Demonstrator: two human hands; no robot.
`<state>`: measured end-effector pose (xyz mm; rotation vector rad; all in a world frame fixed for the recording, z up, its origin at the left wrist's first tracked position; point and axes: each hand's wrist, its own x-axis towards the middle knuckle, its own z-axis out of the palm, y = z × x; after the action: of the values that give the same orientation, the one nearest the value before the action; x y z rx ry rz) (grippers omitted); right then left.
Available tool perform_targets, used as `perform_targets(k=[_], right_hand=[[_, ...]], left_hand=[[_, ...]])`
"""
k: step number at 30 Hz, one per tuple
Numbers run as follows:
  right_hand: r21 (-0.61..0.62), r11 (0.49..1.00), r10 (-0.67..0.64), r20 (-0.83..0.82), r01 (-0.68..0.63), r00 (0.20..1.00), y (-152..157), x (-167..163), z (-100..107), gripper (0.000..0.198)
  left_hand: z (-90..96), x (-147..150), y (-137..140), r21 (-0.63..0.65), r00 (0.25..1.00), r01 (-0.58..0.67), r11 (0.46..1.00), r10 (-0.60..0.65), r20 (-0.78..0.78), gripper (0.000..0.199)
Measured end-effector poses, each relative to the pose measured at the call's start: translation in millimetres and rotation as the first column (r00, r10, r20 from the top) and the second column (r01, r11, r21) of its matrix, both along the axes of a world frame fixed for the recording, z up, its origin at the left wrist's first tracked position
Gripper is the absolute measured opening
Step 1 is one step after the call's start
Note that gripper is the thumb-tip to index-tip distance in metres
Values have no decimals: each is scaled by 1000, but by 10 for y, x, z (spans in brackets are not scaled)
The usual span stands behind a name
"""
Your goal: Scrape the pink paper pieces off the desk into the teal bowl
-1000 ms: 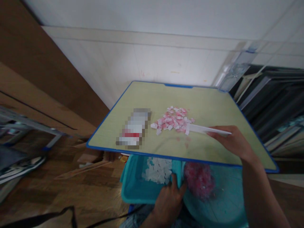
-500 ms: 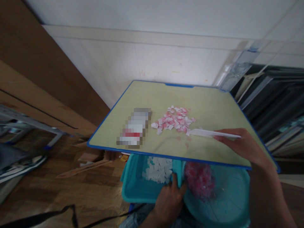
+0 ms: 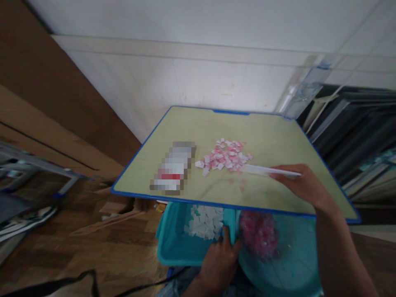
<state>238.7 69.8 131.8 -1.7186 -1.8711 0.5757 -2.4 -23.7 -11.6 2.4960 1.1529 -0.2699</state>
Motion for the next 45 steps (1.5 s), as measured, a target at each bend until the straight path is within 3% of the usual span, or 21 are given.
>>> perform_targets(k=[7, 11, 15, 20, 24, 29, 33, 36, 41, 45], right_hand=[[-19, 1000, -7, -3, 7, 1000, 13, 40, -21, 36], [-102, 994, 25, -15, -27, 1000, -8, 57, -22, 38], [-41, 998, -54, -29, 53, 998, -2, 62, -24, 38], [-99, 995, -2, -23, -1, 1000, -6, 63, 3, 37], [-51, 997, -57, -20, 56, 998, -31, 95, 10, 39], [-129, 991, 29, -27, -32, 999, -53, 108, 8, 42], [-72, 997, -28, -39, 26, 999, -35, 80, -7, 40], [-102, 995, 19, -39, -23, 999, -30, 68, -11, 39], [-83, 994, -77, -19, 76, 997, -75, 104, 37, 36], [-129, 991, -45, -8, 44, 999, -90, 151, 47, 38]], left_hand=[[15, -1, 5, -18, 1000, 1, 1000, -1, 3, 52], [18, -3, 5, -32, 1000, -1, 999, 1, -1, 53], [14, -6, 1, -25, 1000, -19, 1000, 19, 15, 53], [11, -7, -4, -22, 1000, -9, 1000, 9, 16, 53], [16, 0, -7, -13, 1000, -18, 1000, 18, -1, 54], [20, -1, -4, -8, 1000, -8, 1000, 8, -1, 54], [30, -6, 9, -17, 1000, 2, 1000, -3, -1, 55], [41, -7, 18, -38, 1000, 9, 999, -9, -12, 53], [43, -5, 17, -47, 1000, 4, 999, -5, -13, 52], [33, -6, 11, -46, 1000, 2, 999, -3, -8, 53]])
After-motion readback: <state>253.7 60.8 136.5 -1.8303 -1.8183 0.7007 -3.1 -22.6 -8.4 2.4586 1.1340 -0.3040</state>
